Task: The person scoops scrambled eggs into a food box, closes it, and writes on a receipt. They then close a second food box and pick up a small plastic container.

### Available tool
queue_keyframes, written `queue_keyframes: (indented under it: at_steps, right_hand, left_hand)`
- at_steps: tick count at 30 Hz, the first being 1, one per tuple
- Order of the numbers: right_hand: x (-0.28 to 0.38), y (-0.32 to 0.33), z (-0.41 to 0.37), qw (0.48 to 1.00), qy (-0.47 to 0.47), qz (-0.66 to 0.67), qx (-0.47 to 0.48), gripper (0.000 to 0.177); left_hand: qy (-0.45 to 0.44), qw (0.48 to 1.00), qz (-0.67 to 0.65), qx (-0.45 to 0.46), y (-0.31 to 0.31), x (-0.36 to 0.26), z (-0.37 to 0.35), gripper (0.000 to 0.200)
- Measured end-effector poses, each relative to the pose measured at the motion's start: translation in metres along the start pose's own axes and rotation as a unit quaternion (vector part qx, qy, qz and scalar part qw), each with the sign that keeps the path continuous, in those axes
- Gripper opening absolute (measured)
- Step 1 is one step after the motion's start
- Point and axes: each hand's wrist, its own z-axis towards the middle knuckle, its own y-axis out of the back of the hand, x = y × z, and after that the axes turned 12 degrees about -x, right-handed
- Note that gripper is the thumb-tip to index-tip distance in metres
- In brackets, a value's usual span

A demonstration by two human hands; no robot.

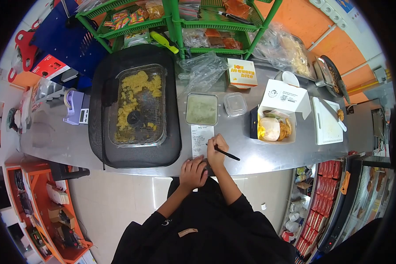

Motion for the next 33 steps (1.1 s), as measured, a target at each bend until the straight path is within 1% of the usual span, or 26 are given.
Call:
queue_keyframes:
  at_steps: [2,6,11,12,14,20,24,26,33]
  right_hand:
    - [0.0,-0.001,0.0,1.0,0.006,0.005,-0.009,0.029]
    - [0.0,-0.003,-0.002,1.0,0.013,-0.007,-0.001,0.027]
    - [0.007,-0.008,0.0,0.997,0.026,-0.044,0.062,0.025]
    - [0.008,-0.01,-0.001,0.997,0.026,-0.044,0.063,0.025]
    - [0.009,-0.014,-0.003,0.994,0.016,-0.038,0.102,0.025]
    - [0.013,-0.018,-0.003,0.99,0.009,-0.01,0.14,0.025]
    - [0.006,-0.014,-0.004,0.99,0.015,0.003,0.141,0.022]
    - [0.008,-0.01,-0.001,0.994,0.021,0.007,0.109,0.023]
    - [-0.004,0.003,0.009,0.998,0.019,-0.001,0.066,0.025]
  left_hand:
    - [-0.001,1.0,0.0,-0.001,-0.001,0.0,-0.001,0.027]
    - [-0.001,1.0,0.004,-0.005,-0.002,0.0,-0.002,0.029]
    - [0.001,1.0,0.005,-0.004,-0.002,0.001,-0.002,0.032]
    - [-0.002,1.0,0.005,-0.004,-0.002,0.001,-0.003,0.033]
    - [-0.005,1.0,0.005,-0.004,-0.003,0.001,-0.004,0.035]
    - [-0.006,1.0,0.008,-0.004,-0.002,0.002,-0.004,0.038]
    - [-0.004,1.0,0.0,-0.002,-0.002,0.002,-0.003,0.036]
    - [-0.002,1.0,-0.005,-0.003,-0.001,0.001,-0.002,0.035]
    - [0.011,1.0,-0.016,-0.005,0.0,0.0,-0.001,0.025]
